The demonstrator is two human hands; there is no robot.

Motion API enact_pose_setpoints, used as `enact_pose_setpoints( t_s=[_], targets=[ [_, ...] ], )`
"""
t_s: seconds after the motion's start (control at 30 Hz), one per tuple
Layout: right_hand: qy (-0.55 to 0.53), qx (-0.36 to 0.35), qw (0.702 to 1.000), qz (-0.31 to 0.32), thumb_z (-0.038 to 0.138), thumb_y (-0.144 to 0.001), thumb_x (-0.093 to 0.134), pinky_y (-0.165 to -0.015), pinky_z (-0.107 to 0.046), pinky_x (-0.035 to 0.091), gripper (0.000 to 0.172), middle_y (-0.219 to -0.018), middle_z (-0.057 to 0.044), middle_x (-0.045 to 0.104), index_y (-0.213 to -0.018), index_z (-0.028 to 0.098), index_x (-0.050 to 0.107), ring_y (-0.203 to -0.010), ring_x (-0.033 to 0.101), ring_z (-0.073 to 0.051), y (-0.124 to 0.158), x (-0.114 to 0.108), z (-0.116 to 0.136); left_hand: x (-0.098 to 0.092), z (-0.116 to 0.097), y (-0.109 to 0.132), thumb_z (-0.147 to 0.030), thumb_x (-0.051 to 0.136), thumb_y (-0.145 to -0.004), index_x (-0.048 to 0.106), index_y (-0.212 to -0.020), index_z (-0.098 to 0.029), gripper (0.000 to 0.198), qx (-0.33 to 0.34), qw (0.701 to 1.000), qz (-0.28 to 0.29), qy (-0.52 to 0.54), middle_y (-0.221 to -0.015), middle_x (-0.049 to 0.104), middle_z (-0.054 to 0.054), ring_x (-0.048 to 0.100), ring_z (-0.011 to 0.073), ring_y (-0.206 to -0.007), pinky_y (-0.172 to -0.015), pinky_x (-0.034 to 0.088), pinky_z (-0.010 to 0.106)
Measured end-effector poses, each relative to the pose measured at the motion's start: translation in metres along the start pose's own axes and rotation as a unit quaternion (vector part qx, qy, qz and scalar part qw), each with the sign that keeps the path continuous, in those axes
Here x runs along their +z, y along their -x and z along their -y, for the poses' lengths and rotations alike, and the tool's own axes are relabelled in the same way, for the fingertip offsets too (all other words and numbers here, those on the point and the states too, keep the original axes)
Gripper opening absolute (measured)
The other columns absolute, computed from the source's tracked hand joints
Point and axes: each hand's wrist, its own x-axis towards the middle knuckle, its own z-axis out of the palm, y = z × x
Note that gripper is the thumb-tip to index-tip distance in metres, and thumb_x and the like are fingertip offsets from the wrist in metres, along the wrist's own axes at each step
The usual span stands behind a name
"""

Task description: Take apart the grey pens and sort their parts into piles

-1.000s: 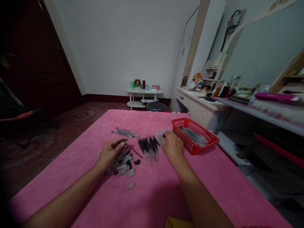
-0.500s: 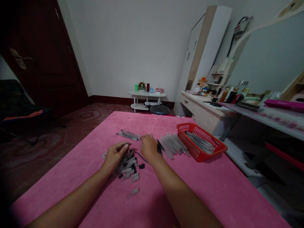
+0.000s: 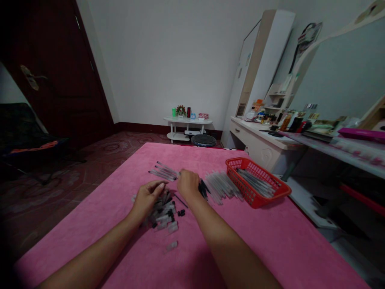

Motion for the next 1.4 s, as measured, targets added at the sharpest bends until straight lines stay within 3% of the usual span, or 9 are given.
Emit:
enact_pose_setpoints(
  t_s=[0.1,0.23,0.4,0.5,0.63,0.8,0.87,1.0,1.4],
  targets=[
    [-0.241,0.049,0.968,0.055,0.032,-0.089,0.045,-0.058,-0.024,0.041,0.025,-0.074,-0.006,0.069,-0.087,0.016,0.064,-0.061,0.061,-0.014,0.018,-0.001,-0.003,0.0,-0.003,-0.001,-0.042,0.068,-0.073,0.071,-0.093,-0.015,0.034,-0.018,0.998,-0.026,0.052,-0.086,0.072,0.007,0.065,0.0175,-0.071,-0.067,0.05,0.028],
    [-0.525,0.059,0.836,0.151,0.042,-0.08,0.054,-0.042,-0.021,0.033,0.028,-0.052,0.001,0.059,-0.073,0.015,0.057,-0.039,0.047,-0.01,0.05,0.003,-0.002,0.003,-0.008,0.001,-0.042,0.065,-0.078,0.066,-0.104,-0.017,0.037,-0.045,0.984,0.037,0.169,-0.104,0.069,0.009,0.065,0.0177,-0.087,-0.077,0.051,0.029],
    [-0.682,0.077,0.678,0.263,0.056,-0.07,0.064,-0.041,-0.019,0.028,0.043,-0.054,0.001,0.058,-0.077,0.014,0.058,-0.039,0.044,-0.007,0.078,-0.006,0.005,0.005,-0.015,0.005,-0.035,0.073,-0.073,0.066,-0.089,-0.017,0.025,-0.111,0.944,0.094,0.296,-0.084,0.07,0.004,0.066,0.0135,-0.074,-0.068,0.051,0.023],
    [-0.71,0.066,0.634,0.301,0.056,-0.07,0.066,-0.041,-0.019,0.028,0.044,-0.051,0.002,0.056,-0.076,0.013,0.059,-0.039,0.042,-0.006,0.083,-0.013,0.007,0.004,-0.018,0.007,-0.031,0.078,-0.068,0.065,-0.084,-0.017,0.025,-0.14,0.926,0.106,0.334,-0.074,0.068,0.001,0.065,0.0106,-0.065,-0.058,0.05,0.018],
    [-0.652,0.031,0.705,0.277,0.055,-0.074,0.06,-0.039,-0.019,0.025,0.043,-0.05,0.0,0.057,-0.07,0.013,0.06,-0.035,0.038,-0.006,0.081,-0.014,0.006,0.008,-0.015,0.008,-0.028,0.08,-0.065,0.064,-0.08,-0.014,0.025,-0.163,0.926,0.072,0.331,-0.069,0.066,0.0,0.063,0.0103,-0.058,-0.056,0.052,0.019],
    [-0.364,-0.04,0.923,0.12,0.04,-0.083,0.052,-0.048,-0.023,0.031,0.031,-0.056,-0.005,0.063,-0.07,0.015,0.065,-0.046,0.052,-0.013,0.083,-0.02,0.002,0.003,-0.01,0.0,-0.018,0.072,-0.073,0.064,-0.078,-0.01,0.012,-0.189,0.936,-0.015,0.295,-0.071,0.068,0.005,0.067,0.015,-0.063,-0.06,0.056,0.024],
    [-0.183,-0.07,0.98,0.023,0.032,-0.081,0.055,-0.054,-0.026,0.032,0.023,-0.064,-0.008,0.067,-0.07,0.017,0.067,-0.058,0.059,-0.017,0.086,-0.025,0.0,-0.009,-0.012,-0.009,-0.017,0.063,-0.081,0.063,-0.073,-0.01,0.01,-0.167,0.939,-0.085,0.288,-0.067,0.068,0.005,0.066,0.013,-0.057,-0.056,0.055,0.023],
    [-0.015,-0.04,0.998,-0.038,0.035,-0.082,0.055,-0.056,-0.028,0.029,0.023,-0.066,-0.008,0.069,-0.073,0.02,0.069,-0.064,0.062,-0.019,0.084,-0.027,-0.005,-0.03,-0.018,-0.024,-0.012,0.054,-0.086,0.063,-0.074,-0.011,0.014,-0.113,0.936,-0.172,0.285,-0.068,0.068,0.003,0.067,0.0107,-0.061,-0.055,0.055,0.019],
    [-0.058,-0.035,0.998,-0.018,0.036,-0.083,0.06,-0.062,-0.026,0.031,0.018,-0.08,-0.005,0.068,-0.08,0.021,0.07,-0.075,0.061,-0.018,0.076,-0.008,-0.023,-0.014,-0.006,-0.013,-0.027,0.071,-0.075,0.066,-0.087,-0.012,0.02,-0.109,0.967,-0.085,0.216,-0.076,0.068,0.004,0.067,0.0129,-0.064,-0.053,0.054,0.019]
  ],
)
